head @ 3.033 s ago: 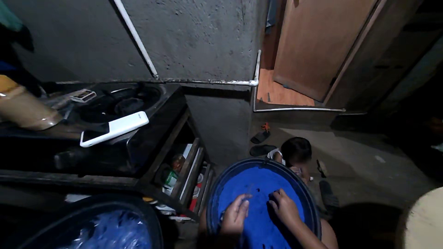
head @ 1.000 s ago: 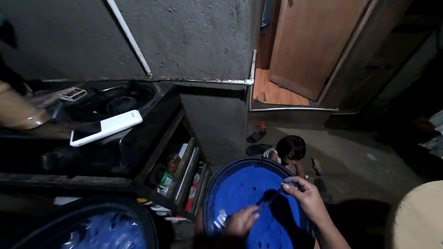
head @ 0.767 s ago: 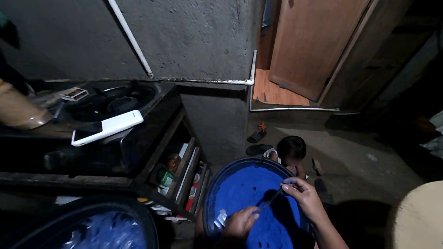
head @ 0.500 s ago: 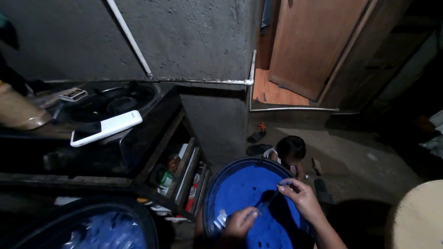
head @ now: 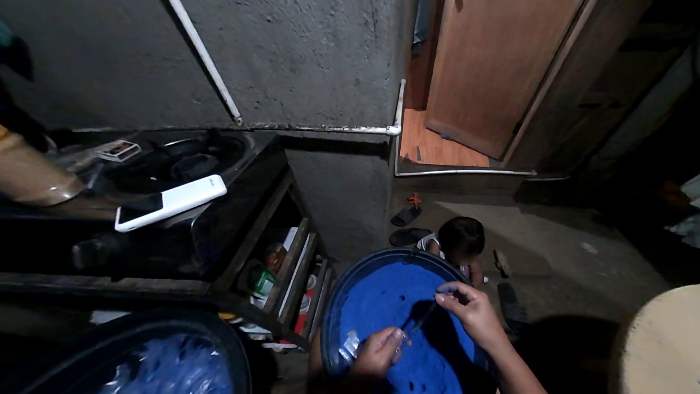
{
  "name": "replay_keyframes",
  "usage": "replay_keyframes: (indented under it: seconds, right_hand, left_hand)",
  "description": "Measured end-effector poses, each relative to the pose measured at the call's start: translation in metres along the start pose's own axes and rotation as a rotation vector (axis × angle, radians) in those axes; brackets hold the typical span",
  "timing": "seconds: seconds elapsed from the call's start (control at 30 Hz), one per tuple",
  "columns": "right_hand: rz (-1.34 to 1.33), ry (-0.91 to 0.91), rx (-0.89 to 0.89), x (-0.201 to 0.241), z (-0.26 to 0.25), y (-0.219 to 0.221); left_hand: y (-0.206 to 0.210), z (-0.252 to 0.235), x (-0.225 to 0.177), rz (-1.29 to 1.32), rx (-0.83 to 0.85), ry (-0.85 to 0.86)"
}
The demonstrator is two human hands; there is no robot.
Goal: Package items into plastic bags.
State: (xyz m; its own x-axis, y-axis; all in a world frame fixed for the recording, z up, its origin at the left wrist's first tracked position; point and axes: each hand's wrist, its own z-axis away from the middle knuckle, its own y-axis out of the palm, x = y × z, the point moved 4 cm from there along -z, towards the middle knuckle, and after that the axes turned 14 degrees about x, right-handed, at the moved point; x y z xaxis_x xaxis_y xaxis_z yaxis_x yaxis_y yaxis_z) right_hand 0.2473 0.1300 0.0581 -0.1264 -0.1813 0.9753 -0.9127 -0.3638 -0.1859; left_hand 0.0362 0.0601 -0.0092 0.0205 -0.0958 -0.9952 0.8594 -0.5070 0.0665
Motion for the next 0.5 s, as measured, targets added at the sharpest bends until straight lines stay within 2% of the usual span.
replay_keyframes:
  seconds: [0.23, 0.5]
  right_hand:
    - [-0.047, 0.106, -0.004, -0.010, -0.004, -0.001]
    - [-0.421, 0.260, -0.163, -0.027, 0.005, -0.007]
  left_hand:
    - [0.002, 0.000, -0.001, 0.018, 0.012, -0.042]
    - [0.000, 0.003, -0.005, 0.078, -0.021, -0.073]
